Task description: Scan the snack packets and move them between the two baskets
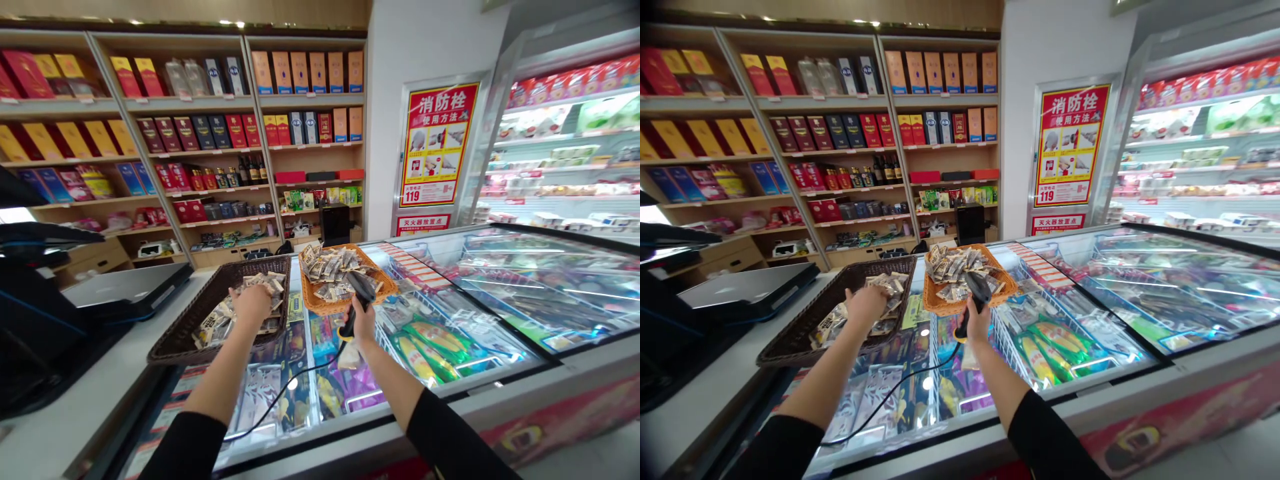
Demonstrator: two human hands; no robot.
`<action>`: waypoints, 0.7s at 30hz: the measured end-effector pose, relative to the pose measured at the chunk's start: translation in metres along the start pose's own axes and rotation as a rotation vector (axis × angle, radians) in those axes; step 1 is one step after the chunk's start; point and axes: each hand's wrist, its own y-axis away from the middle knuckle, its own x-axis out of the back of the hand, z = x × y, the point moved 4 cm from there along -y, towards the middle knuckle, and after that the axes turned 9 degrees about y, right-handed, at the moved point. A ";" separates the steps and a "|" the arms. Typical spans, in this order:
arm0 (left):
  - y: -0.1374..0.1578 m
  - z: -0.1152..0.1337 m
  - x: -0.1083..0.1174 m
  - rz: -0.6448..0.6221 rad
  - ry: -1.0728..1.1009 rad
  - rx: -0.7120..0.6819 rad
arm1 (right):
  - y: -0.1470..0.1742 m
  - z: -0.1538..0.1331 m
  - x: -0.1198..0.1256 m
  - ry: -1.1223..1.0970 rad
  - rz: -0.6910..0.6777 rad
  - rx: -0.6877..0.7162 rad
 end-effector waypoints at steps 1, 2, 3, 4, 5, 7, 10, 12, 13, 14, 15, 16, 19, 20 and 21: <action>0.001 0.000 0.002 -0.052 -0.036 0.006 | -0.007 -0.005 0.008 0.008 0.023 0.015; 0.000 0.003 0.004 -0.059 -0.042 -0.014 | -0.014 -0.011 0.016 0.016 0.048 0.033; -0.002 0.010 0.006 -0.041 -0.022 -0.051 | -0.021 -0.017 0.024 0.017 0.071 0.053; -0.004 0.020 0.005 -0.023 0.020 -0.093 | -0.028 -0.021 0.032 0.018 0.099 0.074; -0.008 0.033 0.001 -0.018 0.082 -0.128 | -0.033 -0.025 0.040 0.023 0.124 0.089; -0.017 0.062 -0.017 -0.080 0.242 -0.169 | -0.040 -0.029 0.052 0.032 0.153 0.104; -0.031 0.110 -0.062 -0.198 0.489 -0.213 | -0.044 -0.027 0.062 0.032 0.179 0.077; -0.039 0.135 -0.096 -0.280 0.607 -0.186 | -0.044 -0.024 0.063 0.019 0.198 0.050; -0.042 0.145 -0.110 -0.299 0.642 -0.155 | -0.043 -0.023 0.063 0.011 0.201 0.038; -0.044 0.152 -0.123 -0.316 0.652 -0.125 | -0.043 -0.022 0.063 0.006 0.199 0.029; -0.046 0.158 -0.134 -0.335 0.651 -0.104 | -0.043 -0.022 0.062 0.003 0.198 0.022; -0.047 0.162 -0.143 -0.353 0.640 -0.084 | -0.044 -0.022 0.061 0.003 0.199 0.018; -0.046 0.171 -0.158 -0.432 0.615 -0.048 | -0.044 -0.022 0.060 0.009 0.201 0.011; -0.046 0.172 -0.160 -0.459 0.619 -0.042 | -0.044 -0.023 0.060 0.010 0.202 0.010; -0.046 0.172 -0.161 -0.476 0.630 -0.043 | -0.044 -0.023 0.060 0.011 0.203 0.009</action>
